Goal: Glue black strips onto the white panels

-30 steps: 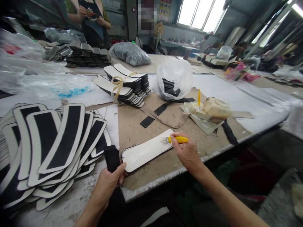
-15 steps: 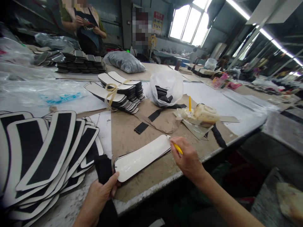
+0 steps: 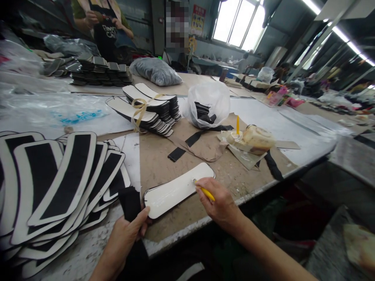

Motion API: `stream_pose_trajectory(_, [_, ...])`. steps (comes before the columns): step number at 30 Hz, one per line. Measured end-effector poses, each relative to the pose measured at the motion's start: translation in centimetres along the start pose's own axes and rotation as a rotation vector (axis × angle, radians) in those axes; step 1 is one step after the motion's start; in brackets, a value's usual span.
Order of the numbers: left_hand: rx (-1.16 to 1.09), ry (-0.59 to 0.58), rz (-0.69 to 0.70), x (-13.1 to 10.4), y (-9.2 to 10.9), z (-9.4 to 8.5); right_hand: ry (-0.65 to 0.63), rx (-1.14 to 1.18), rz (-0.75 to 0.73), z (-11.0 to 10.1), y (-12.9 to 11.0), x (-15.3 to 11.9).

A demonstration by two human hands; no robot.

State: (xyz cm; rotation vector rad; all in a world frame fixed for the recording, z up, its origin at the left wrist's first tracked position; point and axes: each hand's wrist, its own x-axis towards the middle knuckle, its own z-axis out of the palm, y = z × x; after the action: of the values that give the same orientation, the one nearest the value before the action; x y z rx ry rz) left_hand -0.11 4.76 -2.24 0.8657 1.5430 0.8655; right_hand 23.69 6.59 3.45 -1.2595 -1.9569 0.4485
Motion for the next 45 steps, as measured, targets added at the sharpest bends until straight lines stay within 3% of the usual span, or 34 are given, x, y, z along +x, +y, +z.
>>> stream_pose_trajectory(3, [0.012,-0.007,0.002,0.3,-0.5,-0.1,-0.006,0.242,0.217,0.2,-1.3,0.0])
stream_pose_trajectory(6, [0.031,-0.022,0.023,0.5,-1.1,-0.3,0.105,0.382,0.374,-0.5,-1.7,0.3])
stream_pose_trajectory(11, [0.012,-0.034,0.027,0.4,-0.8,-0.3,0.18,0.286,0.417,-1.9,-0.5,0.8])
stream_pose_trajectory(17, [-0.074,-0.024,-0.02,0.0,-0.2,-0.2,0.184,0.26,0.427,-1.5,0.0,0.4])
stream_pose_trajectory(26, [-0.238,0.133,-0.006,-1.0,0.4,-0.5,0.285,0.858,0.625,-1.4,1.0,0.8])
stream_pose_trajectory(29, [-0.277,0.241,0.018,-2.2,0.5,-0.9,0.273,0.958,0.662,-1.4,0.7,0.7])
stream_pose_trajectory(31, [-0.298,0.252,0.026,-3.2,0.8,-0.9,0.254,1.0,0.682,-1.3,0.2,0.6])
stream_pose_trajectory(35, [-0.248,0.179,0.072,-5.5,2.4,0.1,0.19,1.042,0.678,-0.8,-1.1,0.1])
stream_pose_trajectory(40, [-0.236,0.174,0.108,-7.1,3.8,1.2,0.113,0.974,0.61,-0.7,-1.9,-0.6])
stream_pose_trajectory(43, [-0.354,0.028,0.054,-7.4,3.5,1.3,0.095,0.79,0.5,-1.0,-2.2,-0.9])
stream_pose_trajectory(45, [-0.403,-0.068,0.069,-7.7,3.3,1.3,0.006,0.646,0.417,-0.9,-2.7,-0.9])
